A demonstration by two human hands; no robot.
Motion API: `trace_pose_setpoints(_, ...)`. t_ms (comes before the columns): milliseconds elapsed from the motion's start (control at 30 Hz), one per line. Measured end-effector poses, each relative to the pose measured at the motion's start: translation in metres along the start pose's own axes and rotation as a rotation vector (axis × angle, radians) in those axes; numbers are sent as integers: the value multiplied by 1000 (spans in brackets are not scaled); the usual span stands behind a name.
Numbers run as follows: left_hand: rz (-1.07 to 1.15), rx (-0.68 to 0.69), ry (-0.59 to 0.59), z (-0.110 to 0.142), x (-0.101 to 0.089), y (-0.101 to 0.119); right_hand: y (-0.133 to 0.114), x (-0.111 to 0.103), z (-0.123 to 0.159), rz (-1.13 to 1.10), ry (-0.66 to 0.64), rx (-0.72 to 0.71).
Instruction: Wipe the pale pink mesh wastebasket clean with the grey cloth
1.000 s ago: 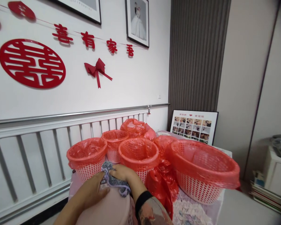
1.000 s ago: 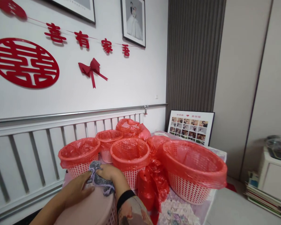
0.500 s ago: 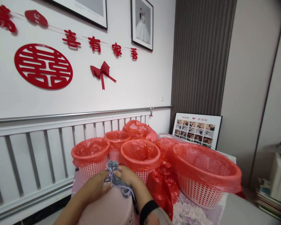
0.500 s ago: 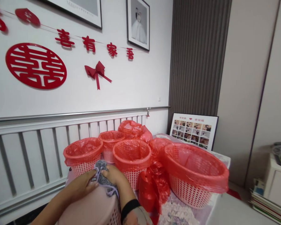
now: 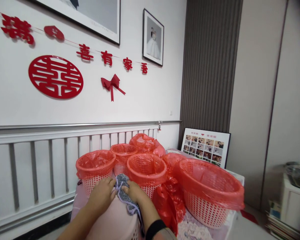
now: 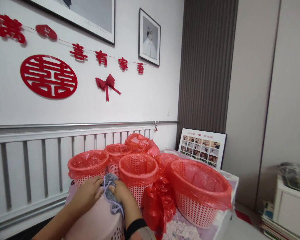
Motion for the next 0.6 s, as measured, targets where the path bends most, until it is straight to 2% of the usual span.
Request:
trace_pose_setpoints(133,-36,-231,4,19,13,-2,1,0,1,27,-3,30)
trace_pose_setpoints(233,-43,-296,-47,24,26,-5,0,1,4,18,5,36)
trace_pose_setpoints(367,-16,-230,-108,20,29,-6,-4,-3,18,-6,55,33)
trace_pose_setpoints(467,2,-142,-138,16,26,-5,-6,-3,38,-31,104,24)
trace_pose_setpoints(600,26,-58,-171,11,26,-7,3,12,77,-64,254,-2)
Point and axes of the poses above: each hand's wrist, its own z-axis away from the middle knuckle, its own x-axis out of the palm, y = z × x, the point moved 8 cm from there along -z, towards the middle knuckle, and after that the axes turned 12 degrees about -x, right-handed, at the moved point
